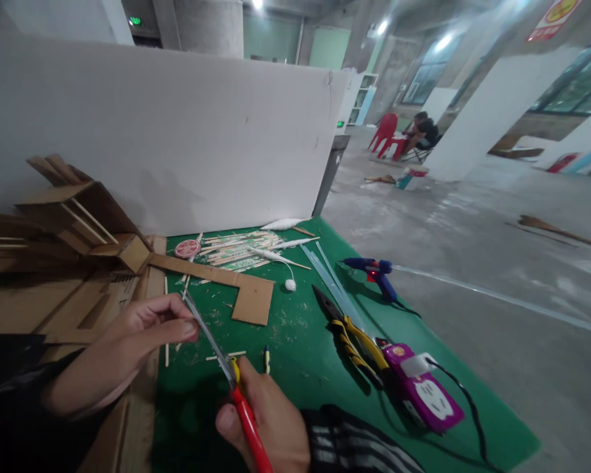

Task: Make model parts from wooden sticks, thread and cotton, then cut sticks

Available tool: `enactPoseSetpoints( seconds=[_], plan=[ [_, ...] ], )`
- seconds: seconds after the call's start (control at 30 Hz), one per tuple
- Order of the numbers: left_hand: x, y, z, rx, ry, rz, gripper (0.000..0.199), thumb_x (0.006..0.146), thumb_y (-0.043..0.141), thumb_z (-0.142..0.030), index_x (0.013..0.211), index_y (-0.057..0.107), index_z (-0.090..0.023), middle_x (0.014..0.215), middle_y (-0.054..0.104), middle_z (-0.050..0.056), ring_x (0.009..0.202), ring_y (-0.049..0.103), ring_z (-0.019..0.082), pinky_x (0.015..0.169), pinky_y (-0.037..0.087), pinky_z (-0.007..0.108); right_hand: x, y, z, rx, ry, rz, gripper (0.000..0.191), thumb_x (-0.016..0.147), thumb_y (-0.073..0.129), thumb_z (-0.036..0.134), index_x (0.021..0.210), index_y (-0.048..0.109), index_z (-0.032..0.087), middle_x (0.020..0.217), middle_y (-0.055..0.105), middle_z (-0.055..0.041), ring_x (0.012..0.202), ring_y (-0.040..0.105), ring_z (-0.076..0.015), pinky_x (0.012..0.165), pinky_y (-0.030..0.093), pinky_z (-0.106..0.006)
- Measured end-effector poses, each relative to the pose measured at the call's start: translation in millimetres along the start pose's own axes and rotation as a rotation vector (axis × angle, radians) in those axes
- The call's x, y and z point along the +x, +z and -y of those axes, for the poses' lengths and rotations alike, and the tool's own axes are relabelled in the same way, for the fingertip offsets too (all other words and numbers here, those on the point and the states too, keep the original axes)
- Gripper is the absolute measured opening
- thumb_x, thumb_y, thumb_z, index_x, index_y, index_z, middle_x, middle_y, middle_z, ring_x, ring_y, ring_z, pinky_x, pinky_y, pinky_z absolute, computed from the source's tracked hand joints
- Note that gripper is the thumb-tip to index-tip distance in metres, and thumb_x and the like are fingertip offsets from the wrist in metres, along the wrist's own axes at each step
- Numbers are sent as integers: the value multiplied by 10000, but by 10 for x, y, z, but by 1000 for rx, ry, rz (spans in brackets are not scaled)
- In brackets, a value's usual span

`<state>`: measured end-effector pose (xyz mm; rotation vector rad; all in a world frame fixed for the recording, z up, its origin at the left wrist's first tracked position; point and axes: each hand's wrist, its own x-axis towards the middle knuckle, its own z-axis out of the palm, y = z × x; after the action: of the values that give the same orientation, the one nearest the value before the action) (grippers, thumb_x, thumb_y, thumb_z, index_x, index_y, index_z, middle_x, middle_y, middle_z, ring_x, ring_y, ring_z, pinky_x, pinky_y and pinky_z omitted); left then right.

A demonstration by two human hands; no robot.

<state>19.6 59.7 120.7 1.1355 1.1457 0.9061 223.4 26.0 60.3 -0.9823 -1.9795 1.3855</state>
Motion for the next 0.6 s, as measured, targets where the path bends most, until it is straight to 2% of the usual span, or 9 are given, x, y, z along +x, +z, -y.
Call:
enactPoseSetpoints(
  seconds=[0.3, 0.6],
  plan=[
    [4, -15, -18, 59, 48, 10, 122, 766, 681, -211, 681, 599, -181, 702, 605, -36, 683, 530, 109, 647, 420, 212, -11, -51, -21, -10, 19, 28, 623, 829, 336, 777, 962, 485, 187, 688, 463, 16, 614, 415, -142, 612, 417, -277],
    [19, -11, 1, 107, 50, -3, 114, 761, 683, -220, 703, 596, -174, 707, 597, -30, 682, 532, 111, 648, 424, 220, -2, -51, 18, -30, 17, 36, 623, 843, 315, 768, 977, 488, 185, 648, 415, 32, 606, 405, -145, 611, 408, -281]
  ],
)
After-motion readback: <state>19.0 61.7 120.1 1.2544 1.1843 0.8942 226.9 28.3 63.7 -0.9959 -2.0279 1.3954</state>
